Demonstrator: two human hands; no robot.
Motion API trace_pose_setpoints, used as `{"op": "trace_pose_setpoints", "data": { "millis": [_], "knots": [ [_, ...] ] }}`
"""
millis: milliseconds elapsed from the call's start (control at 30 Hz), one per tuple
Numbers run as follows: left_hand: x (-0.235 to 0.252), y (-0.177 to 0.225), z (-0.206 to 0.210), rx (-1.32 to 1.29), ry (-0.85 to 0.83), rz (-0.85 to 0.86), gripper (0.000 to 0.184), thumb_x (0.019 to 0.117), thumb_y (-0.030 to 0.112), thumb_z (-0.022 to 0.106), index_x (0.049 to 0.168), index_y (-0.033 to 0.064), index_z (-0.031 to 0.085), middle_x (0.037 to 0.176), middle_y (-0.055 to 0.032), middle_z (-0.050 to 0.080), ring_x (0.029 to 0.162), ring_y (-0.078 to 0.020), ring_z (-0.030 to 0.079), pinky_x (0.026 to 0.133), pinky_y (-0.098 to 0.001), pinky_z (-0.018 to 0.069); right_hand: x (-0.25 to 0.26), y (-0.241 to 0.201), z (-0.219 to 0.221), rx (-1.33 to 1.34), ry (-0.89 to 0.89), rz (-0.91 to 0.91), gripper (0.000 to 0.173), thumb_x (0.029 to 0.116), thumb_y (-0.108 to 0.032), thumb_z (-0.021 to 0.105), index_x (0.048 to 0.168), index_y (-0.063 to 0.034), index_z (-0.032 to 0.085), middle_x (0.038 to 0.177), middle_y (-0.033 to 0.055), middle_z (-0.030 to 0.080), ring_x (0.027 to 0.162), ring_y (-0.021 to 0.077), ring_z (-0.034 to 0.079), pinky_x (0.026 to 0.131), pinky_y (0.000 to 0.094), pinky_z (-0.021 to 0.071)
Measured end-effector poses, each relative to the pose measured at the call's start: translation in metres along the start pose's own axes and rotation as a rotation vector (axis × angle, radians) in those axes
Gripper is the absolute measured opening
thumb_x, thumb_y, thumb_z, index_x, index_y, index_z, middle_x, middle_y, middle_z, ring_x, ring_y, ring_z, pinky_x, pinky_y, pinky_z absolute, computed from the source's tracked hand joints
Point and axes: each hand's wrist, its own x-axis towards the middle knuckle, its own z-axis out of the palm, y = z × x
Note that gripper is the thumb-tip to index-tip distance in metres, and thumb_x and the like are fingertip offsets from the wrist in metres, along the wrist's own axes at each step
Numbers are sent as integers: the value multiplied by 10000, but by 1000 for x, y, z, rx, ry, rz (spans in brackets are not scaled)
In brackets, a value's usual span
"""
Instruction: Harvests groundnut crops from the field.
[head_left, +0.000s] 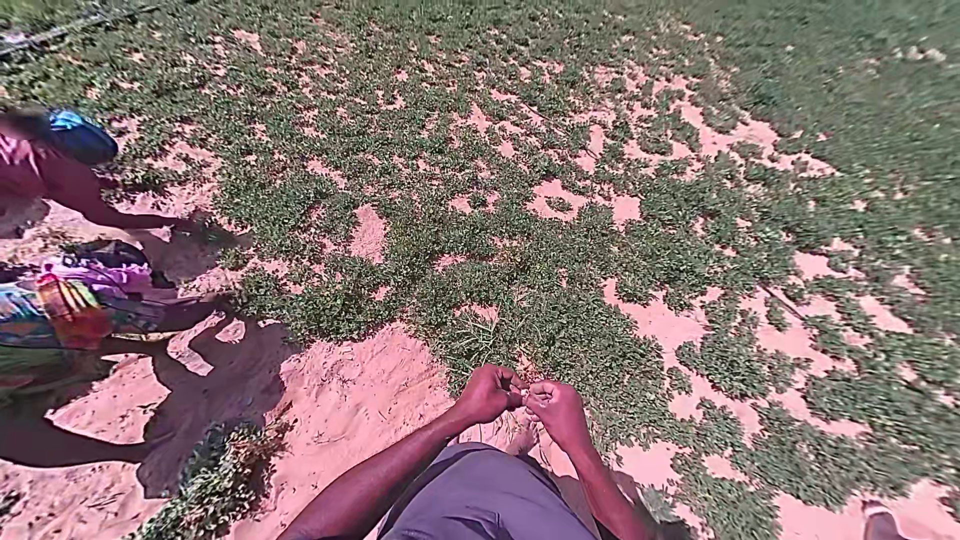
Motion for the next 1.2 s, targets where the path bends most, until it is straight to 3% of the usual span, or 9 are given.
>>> {"op": "trace_pose_setpoints", "data": {
  "millis": [167,333,533,667,933,1200],
  "knots": [
    [4,3,3,-151,-3,-16,181,848,41,736,1023,-5,732,819,-55,734,693,-124,699,723,-345,614,1,0,-4,48,35,4,93,869,-99,749,928,-27,748,800,68,736,677,158,717,695,371,629],
    [2,-2,3,-400,70,36,125,827,-53,731,938,-16,688,807,-53,723,712,-139,702,719,-336,618,-2,-1,0,474,70,-21,65,932,54,644,941,57,709,747,92,723,603,137,699,591,284,619],
    [-11,10,-6,-546,86,-5,118,892,-76,690,994,-20,672,834,-74,731,728,-157,719,730,-328,634,-14,-16,-4,857,-64,34,150,993,35,527,984,59,676,779,101,726,660,146,711,629,284,619],
    [-19,7,-11,-681,54,18,173,901,-102,648,970,52,684,847,-70,747,709,-147,728,698,-317,641,-21,-16,-2,1071,-180,44,182,1018,-1,489,1019,32,668,829,105,724,698,157,709,677,303,621],
    [-29,-3,-14,-735,-80,74,195,902,-67,669,976,98,741,863,-61,751,707,-136,729,688,-310,645,-39,-6,3,1131,-280,-54,155,994,-61,563,1008,-33,714,863,73,735,707,130,708,687,296,623],
    [-30,-10,-11,-639,-76,78,146,894,-42,688,957,88,708,820,-45,743,670,-129,720,656,-302,640,-46,-3,17,907,-119,-138,159,993,-18,515,1036,11,665,829,80,726,687,141,719,666,304,635]
  ]
}}
